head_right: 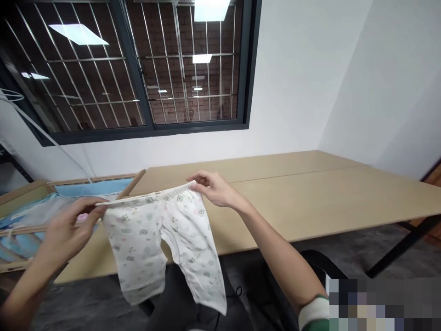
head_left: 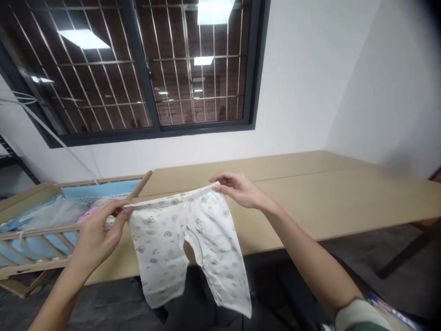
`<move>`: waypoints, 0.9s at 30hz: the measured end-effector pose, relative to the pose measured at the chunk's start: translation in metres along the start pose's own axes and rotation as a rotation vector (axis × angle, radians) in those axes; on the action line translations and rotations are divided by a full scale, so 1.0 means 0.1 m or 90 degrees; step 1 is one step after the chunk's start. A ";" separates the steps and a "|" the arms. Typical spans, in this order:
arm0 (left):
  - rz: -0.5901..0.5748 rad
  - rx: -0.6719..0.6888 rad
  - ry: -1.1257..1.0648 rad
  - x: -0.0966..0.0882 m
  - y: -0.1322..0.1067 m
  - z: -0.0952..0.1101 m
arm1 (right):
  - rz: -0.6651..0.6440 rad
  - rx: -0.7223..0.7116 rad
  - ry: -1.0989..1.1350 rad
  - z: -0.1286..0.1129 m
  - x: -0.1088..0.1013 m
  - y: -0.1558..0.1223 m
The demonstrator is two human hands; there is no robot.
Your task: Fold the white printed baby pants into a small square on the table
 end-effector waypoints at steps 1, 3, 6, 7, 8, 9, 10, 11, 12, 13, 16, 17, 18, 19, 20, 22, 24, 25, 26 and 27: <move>-0.031 -0.005 -0.015 0.24 0.12 -0.07 | -0.009 0.027 -0.014 0.20 -0.06 0.04; -0.103 -0.037 -0.034 0.80 0.34 -0.27 | -0.031 0.080 -0.036 0.71 -0.12 0.12; -0.216 -0.085 0.013 1.75 0.57 -0.60 | -0.029 0.179 -0.047 1.64 -0.10 0.20; -0.248 -0.098 0.047 2.05 0.62 -0.69 | -0.023 0.222 -0.052 1.96 -0.06 0.21; -0.272 -0.109 0.071 2.32 0.67 -0.77 | -0.020 0.262 -0.057 2.26 -0.01 0.22; -0.292 -0.121 0.091 2.57 0.72 -0.84 | -0.020 0.291 -0.061 2.53 0.05 0.23; -0.307 -0.134 0.104 2.78 0.76 -0.91 | -0.020 0.315 -0.066 2.78 0.12 0.23; -0.319 -0.148 0.114 2.97 0.80 -0.98 | -0.020 0.332 -0.071 2.99 0.18 0.24; -0.329 -0.163 0.126 3.12 0.83 -1.05 | -0.017 0.345 -0.077 3.18 0.23 0.25; -0.337 -0.179 0.139 3.25 0.86 -1.11 | -0.011 0.357 -0.083 3.34 0.28 0.26; -0.348 -0.220 0.173 3.48 0.93 -1.27 | 0.006 0.382 -0.095 3.68 0.38 0.29; -0.347 -0.227 0.181 3.51 0.94 -1.30 | 0.011 0.386 -0.096 3.76 0.41 0.29; -0.343 -0.229 0.187 3.52 0.95 -1.29 | 0.016 0.389 -0.096 3.82 0.42 0.29; -0.333 -0.227 0.192 3.52 0.96 -1.26 | 0.021 0.392 -0.094 3.86 0.43 0.29; -0.319 -0.220 0.194 3.50 0.95 -1.21 | 0.028 0.394 -0.090 3.89 0.43 0.28; -0.291 -0.192 0.188 3.44 0.92 -1.02 | 0.041 0.398 -0.073 3.92 0.43 0.26; -0.284 -0.147 0.169 3.36 0.81 -0.79 | 0.047 0.399 -0.047 3.92 0.43 0.22; -0.293 -0.121 0.156 3.32 0.73 -0.67 | 0.048 0.399 -0.034 3.91 0.43 0.21; -0.306 -0.099 0.143 3.27 0.63 -0.57 | 0.048 0.397 -0.022 3.89 0.43 0.20; -0.321 -0.081 0.133 3.22 0.53 -0.49 | 0.049 0.394 -0.014 3.86 0.43 0.20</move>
Point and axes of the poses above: each hand's wrist, its own y-axis towards the middle knuckle, its own x-axis out of the palm, z = x × y, the point moved 7 cm from there along y, towards the middle knuckle, and after that the axes turned 9 degrees about -x, right-handed, at the moved point
